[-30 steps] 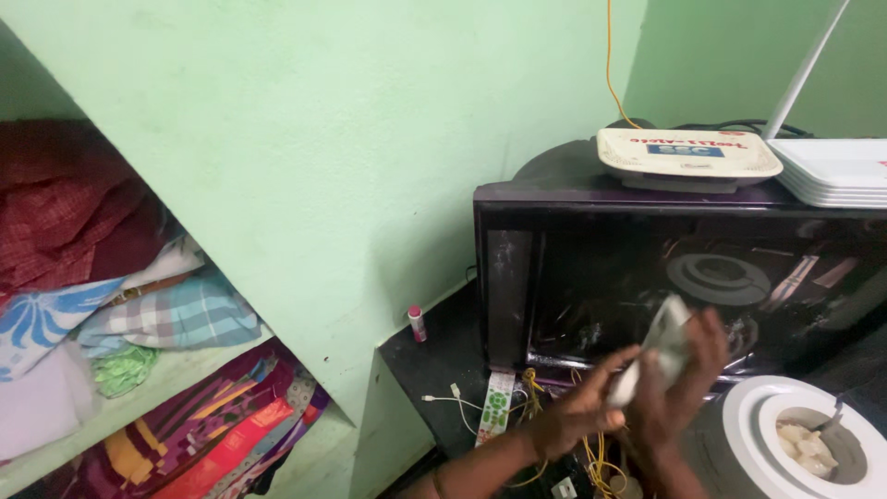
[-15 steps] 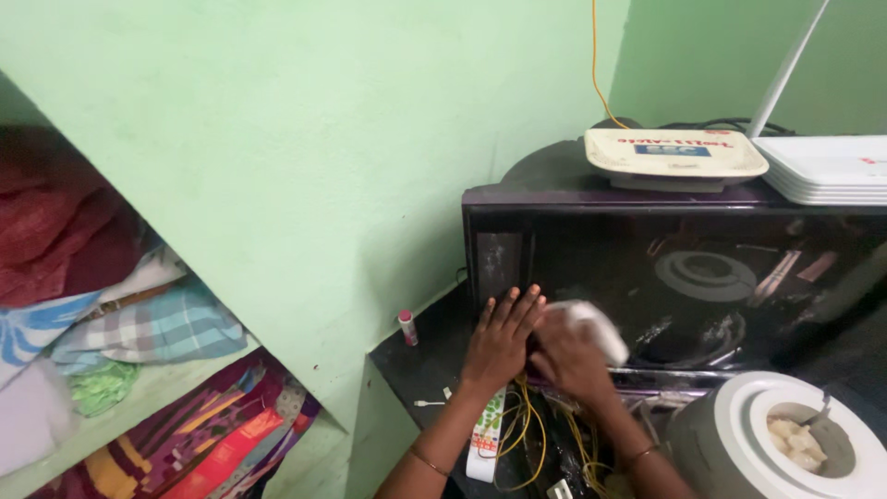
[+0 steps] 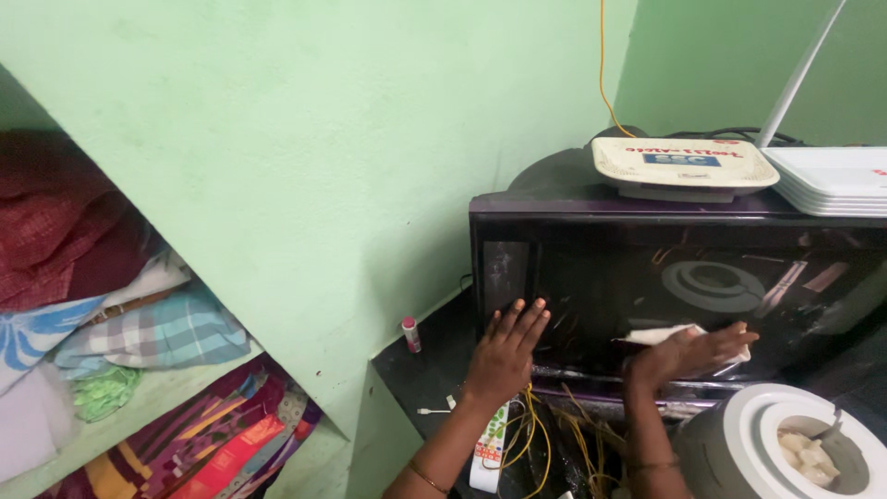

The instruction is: The person wipes the front screen and top surface of a CRT television with a white cloth. They temporarily lift a set-top box and a router to clean underneath, then place them back. The person continues wiping the screen and bezel.

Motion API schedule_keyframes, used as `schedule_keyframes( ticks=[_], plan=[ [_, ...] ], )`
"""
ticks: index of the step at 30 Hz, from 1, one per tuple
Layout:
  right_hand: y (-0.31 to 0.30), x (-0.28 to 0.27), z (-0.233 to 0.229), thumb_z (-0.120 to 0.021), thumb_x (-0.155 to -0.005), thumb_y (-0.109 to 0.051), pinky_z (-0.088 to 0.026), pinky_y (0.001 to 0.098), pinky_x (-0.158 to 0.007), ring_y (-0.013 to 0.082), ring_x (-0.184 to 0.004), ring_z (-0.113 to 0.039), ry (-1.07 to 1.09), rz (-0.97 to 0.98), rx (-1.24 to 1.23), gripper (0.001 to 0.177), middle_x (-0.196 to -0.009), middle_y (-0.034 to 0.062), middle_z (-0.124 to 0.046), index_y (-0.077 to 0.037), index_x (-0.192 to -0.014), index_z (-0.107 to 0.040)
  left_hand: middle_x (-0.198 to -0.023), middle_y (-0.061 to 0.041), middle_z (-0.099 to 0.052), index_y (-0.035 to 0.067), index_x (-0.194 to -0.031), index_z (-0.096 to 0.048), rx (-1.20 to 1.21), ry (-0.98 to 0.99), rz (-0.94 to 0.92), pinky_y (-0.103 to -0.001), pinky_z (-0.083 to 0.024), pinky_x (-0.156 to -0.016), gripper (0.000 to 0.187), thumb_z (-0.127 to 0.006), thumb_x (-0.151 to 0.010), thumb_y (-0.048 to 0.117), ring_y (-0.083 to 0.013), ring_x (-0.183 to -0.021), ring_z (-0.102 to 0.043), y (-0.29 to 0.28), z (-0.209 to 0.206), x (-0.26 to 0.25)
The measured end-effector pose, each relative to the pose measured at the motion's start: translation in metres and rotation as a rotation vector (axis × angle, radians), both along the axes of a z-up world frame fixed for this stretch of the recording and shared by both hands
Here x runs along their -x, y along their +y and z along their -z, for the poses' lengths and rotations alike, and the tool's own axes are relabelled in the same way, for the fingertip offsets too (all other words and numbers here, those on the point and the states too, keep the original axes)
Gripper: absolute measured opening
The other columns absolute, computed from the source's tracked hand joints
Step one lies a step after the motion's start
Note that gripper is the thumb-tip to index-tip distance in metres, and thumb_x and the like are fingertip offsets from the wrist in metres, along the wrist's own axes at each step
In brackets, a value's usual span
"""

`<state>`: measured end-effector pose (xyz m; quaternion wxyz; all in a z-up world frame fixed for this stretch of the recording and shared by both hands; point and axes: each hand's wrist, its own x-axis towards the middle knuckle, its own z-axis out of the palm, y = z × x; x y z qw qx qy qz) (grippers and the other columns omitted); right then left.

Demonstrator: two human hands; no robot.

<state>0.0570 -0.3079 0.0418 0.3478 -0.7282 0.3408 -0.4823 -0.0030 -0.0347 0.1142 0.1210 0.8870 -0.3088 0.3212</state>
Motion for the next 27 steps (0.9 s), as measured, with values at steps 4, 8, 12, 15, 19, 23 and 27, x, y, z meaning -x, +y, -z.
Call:
schedule_keyframes(
  ticks=[4, 8, 12, 15, 19, 23, 27],
  plan=[
    [0.043, -0.007, -0.025, -0.022, -0.119, -0.046, 0.002, 0.0533, -0.135, 0.0319, -0.165, 0.004, -0.269, -0.195, 0.336, 0.066, -0.176, 0.0149, 0.007, -0.010, -0.168, 0.004, -0.173, -0.011, -0.023, 0.017, -0.163, -0.032, 0.155, 0.003, 0.089, -0.056, -0.025, -0.128, 0.060, -0.049, -0.106, 0.022, -0.0314, -0.160, -0.024, -0.003, 0.007, 0.005],
    [0.094, -0.018, -0.035, -0.049, -0.103, -0.040, -0.002, 0.0551, -0.132, 0.0319, -0.161, -0.018, -0.178, -0.630, 0.750, 0.066, -0.170, 0.0178, -0.025, -0.019, -0.160, -0.024, -0.174, -0.016, -0.012, 0.022, -0.165, -0.019, 0.343, -0.154, 0.129, -0.063, -0.009, -0.129, 0.060, -0.035, -0.111, 0.040, -0.0331, -0.162, -0.017, -0.019, 0.015, 0.001],
    [0.087, -0.029, -0.049, -0.062, -0.091, -0.032, 0.002, 0.0611, -0.124, 0.0360, -0.154, -0.027, -0.217, -0.821, 0.848, 0.071, -0.165, 0.0173, -0.032, -0.009, -0.153, -0.038, -0.175, -0.013, -0.011, 0.025, -0.167, -0.013, 0.271, -0.158, 0.093, -0.063, -0.002, -0.128, 0.063, -0.033, -0.110, 0.044, -0.0314, -0.163, -0.014, -0.028, 0.019, -0.006],
    [0.047, -0.032, -0.058, -0.048, -0.110, -0.026, 0.003, 0.0547, -0.136, 0.0267, -0.165, -0.027, -0.085, -0.375, 0.748, 0.047, -0.173, 0.0062, -0.040, -0.027, -0.156, -0.039, -0.175, -0.012, -0.013, 0.024, -0.167, -0.015, 0.238, -0.066, 0.064, -0.062, -0.005, -0.129, 0.062, -0.036, -0.111, 0.042, -0.0323, -0.163, -0.013, -0.020, 0.018, -0.009],
    [-0.001, -0.022, -0.041, -0.036, -0.107, -0.018, -0.001, 0.0494, -0.132, 0.0265, -0.162, -0.016, -0.309, -0.072, 0.382, 0.063, -0.172, 0.0120, -0.020, -0.015, -0.167, -0.017, -0.176, -0.008, -0.018, 0.024, -0.167, -0.025, 0.102, 0.033, 0.008, -0.059, -0.013, -0.132, 0.058, -0.038, -0.112, 0.039, -0.0309, -0.164, -0.015, -0.006, 0.012, -0.006],
    [-0.012, -0.015, -0.003, -0.021, -0.121, -0.023, -0.013, 0.0420, -0.142, 0.0294, -0.167, -0.007, -0.199, 0.067, 0.031, 0.056, -0.177, 0.0158, 0.001, -0.005, -0.172, -0.008, -0.174, -0.011, -0.020, 0.022, -0.165, -0.029, 0.136, 0.055, 0.022, -0.060, -0.018, -0.129, 0.057, -0.040, -0.111, 0.038, -0.0360, -0.161, -0.018, -0.010, 0.006, 0.001],
    [0.002, -0.019, 0.002, -0.020, -0.125, -0.038, -0.004, 0.0445, -0.138, 0.0345, -0.164, 0.002, -0.100, 0.114, 0.099, 0.064, -0.179, 0.0181, 0.006, -0.001, -0.171, 0.001, -0.172, -0.014, -0.024, 0.019, -0.163, -0.032, 0.170, 0.035, -0.005, -0.061, -0.019, -0.126, 0.056, -0.040, -0.110, 0.038, -0.0398, -0.159, -0.021, -0.020, 0.004, 0.006]
  ],
)
